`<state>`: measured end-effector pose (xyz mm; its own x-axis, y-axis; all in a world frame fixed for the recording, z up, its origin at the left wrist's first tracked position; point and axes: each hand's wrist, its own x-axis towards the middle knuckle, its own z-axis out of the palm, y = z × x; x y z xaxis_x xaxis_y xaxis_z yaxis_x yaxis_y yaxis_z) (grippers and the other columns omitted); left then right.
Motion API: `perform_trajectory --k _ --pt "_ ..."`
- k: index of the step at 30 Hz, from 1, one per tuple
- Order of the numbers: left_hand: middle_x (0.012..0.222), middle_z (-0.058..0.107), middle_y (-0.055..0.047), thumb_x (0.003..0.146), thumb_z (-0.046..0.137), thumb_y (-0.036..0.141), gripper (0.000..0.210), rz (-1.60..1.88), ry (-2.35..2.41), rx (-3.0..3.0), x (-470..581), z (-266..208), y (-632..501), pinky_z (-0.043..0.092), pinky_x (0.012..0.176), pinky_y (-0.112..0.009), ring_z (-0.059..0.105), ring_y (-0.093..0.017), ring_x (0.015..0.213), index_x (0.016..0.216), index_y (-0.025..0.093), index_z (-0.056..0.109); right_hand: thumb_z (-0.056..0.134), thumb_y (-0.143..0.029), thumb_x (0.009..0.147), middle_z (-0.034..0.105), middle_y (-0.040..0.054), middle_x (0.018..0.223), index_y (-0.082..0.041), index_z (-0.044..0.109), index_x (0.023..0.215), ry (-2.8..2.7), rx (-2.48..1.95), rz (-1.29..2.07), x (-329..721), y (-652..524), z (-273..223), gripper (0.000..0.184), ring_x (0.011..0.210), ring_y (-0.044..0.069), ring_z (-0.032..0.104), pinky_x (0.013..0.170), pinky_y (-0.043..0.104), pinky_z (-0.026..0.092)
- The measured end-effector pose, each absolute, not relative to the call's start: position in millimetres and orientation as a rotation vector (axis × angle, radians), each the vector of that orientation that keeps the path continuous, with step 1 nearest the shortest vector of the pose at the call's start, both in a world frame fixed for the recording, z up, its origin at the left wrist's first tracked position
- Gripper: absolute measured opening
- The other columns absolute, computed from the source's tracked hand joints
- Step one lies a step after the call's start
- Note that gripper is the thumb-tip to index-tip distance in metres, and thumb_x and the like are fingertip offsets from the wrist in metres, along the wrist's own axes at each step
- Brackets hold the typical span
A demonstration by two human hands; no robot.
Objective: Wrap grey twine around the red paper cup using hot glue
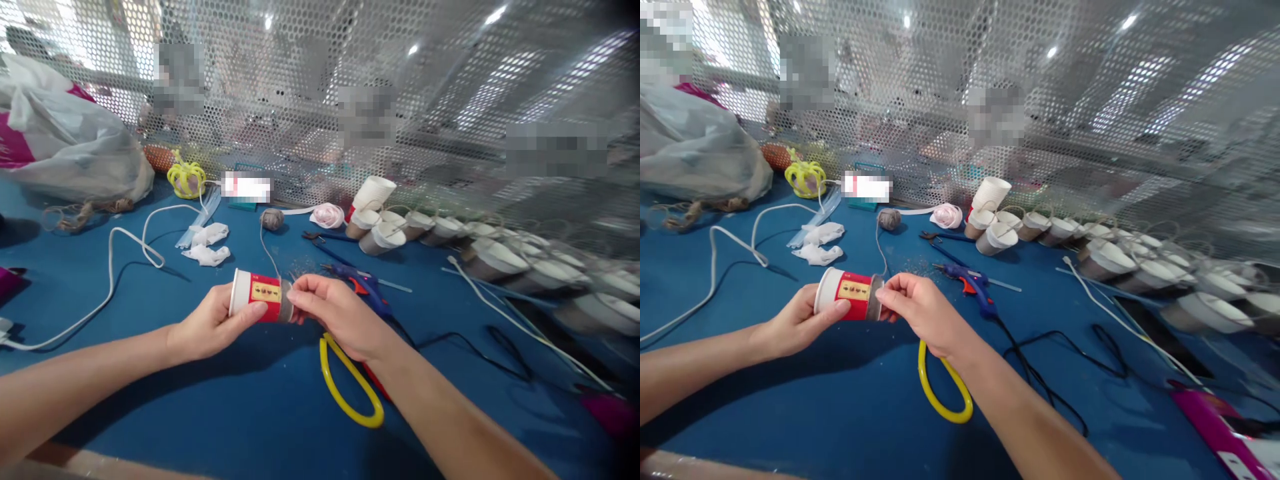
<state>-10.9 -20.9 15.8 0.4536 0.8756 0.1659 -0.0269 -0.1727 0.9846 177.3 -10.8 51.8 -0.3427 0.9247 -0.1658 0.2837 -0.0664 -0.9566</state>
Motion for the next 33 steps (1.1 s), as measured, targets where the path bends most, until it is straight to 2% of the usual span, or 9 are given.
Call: perform_trajectory --k 4,8,10,13,16,20,27,30,33 --pt "0.072 0.070 -0.006 0.071 0.062 0.048 0.038 0.864 0.759 1.028 -6 16 -13 0.047 0.067 -0.023 0.062 -0.016 0.068 0.081 0.012 0.070 0.053 -0.027 0.077 0.051 -0.0033 0.064 -0.019 0.047 0.068 -1.812 -1.277 1.179 181 -26 49 0.014 0.059 0.009 0.048 0.057 0.023 0.039" --pt "0.068 0.069 -0.005 0.062 0.072 0.044 0.036 0.751 0.764 0.788 -3 14 -6 0.046 0.060 -0.022 0.060 -0.013 0.061 0.074 0.010 0.068 0.051 -0.028 0.080 0.054 -0.0012 0.066 -0.019 0.049 0.068 -2.062 -1.301 0.940 185 -31 48 0.016 0.061 0.011 0.049 0.057 0.024 0.040" --pt "0.066 0.069 -0.003 0.061 0.074 0.039 0.032 0.762 0.804 0.841 -3 14 -6 0.044 0.058 -0.020 0.059 -0.012 0.059 0.074 0.011 0.068 0.049 -0.031 0.083 0.058 0.0012 0.073 -0.019 0.052 0.074 -2.048 -1.350 0.814 189 -27 47 0.016 0.067 0.013 0.053 0.062 0.026 0.042" --pt "0.064 0.068 -0.001 0.060 0.076 0.034 0.027 0.798 0.867 0.981 -4 16 -7 0.042 0.059 -0.019 0.058 -0.011 0.059 0.074 0.012 0.069 0.040 -0.032 0.088 0.062 0.0067 0.092 -0.018 0.056 0.087 -2.035 -1.316 0.670 193 -19 45 0.022 0.088 0.017 0.057 0.080 0.030 0.043" --pt "0.066 0.068 -0.001 0.061 0.074 0.033 0.025 0.795 0.893 1.076 -2 18 -7 0.042 0.061 -0.021 0.057 -0.011 0.060 0.074 0.012 0.069 0.032 -0.032 0.091 0.061 0.0080 0.106 -0.018 0.059 0.096 -2.114 -1.227 0.750 190 -13 42 0.031 0.104 0.017 0.053 0.094 0.033 0.037" --pt "0.061 0.065 0.000 0.060 0.073 0.034 0.025 0.755 0.910 1.128 4 16 -5 0.040 0.058 -0.021 0.053 -0.010 0.056 0.068 0.011 0.067 0.027 -0.031 0.092 0.058 0.0080 0.118 -0.016 0.058 0.107 -2.155 -1.134 0.914 178 -7 42 0.038 0.113 0.016 0.049 0.100 0.033 0.032" --pt "0.058 0.063 -0.001 0.059 0.071 0.041 0.030 0.775 0.982 1.022 14 8 1 0.041 0.059 -0.024 0.056 -0.012 0.055 0.062 0.011 0.063 0.024 -0.032 0.092 0.062 0.0070 0.115 -0.013 0.061 0.104 -2.150 -1.053 1.062 155 6 48 0.043 0.108 0.013 0.054 0.095 0.026 0.038" --pt "0.055 0.062 0.000 0.063 0.068 0.042 0.030 0.761 1.046 1.058 13 6 1 0.038 0.054 -0.022 0.053 -0.011 0.051 0.063 0.012 0.063 0.028 -0.035 0.091 0.066 0.0044 0.106 -0.017 0.064 0.098 -2.108 -1.182 0.924 164 13 52 0.041 0.098 0.013 0.060 0.086 0.025 0.044" --pt "0.058 0.064 0.000 0.067 0.065 0.043 0.031 0.765 1.090 1.114 7 6 -2 0.036 0.053 -0.019 0.054 -0.010 0.053 0.067 0.012 0.065 0.037 -0.039 0.087 0.068 0.0074 0.095 -0.016 0.062 0.093 -1.956 -1.432 0.683 200 20 58 0.035 0.084 0.016 0.064 0.074 0.028 0.048"
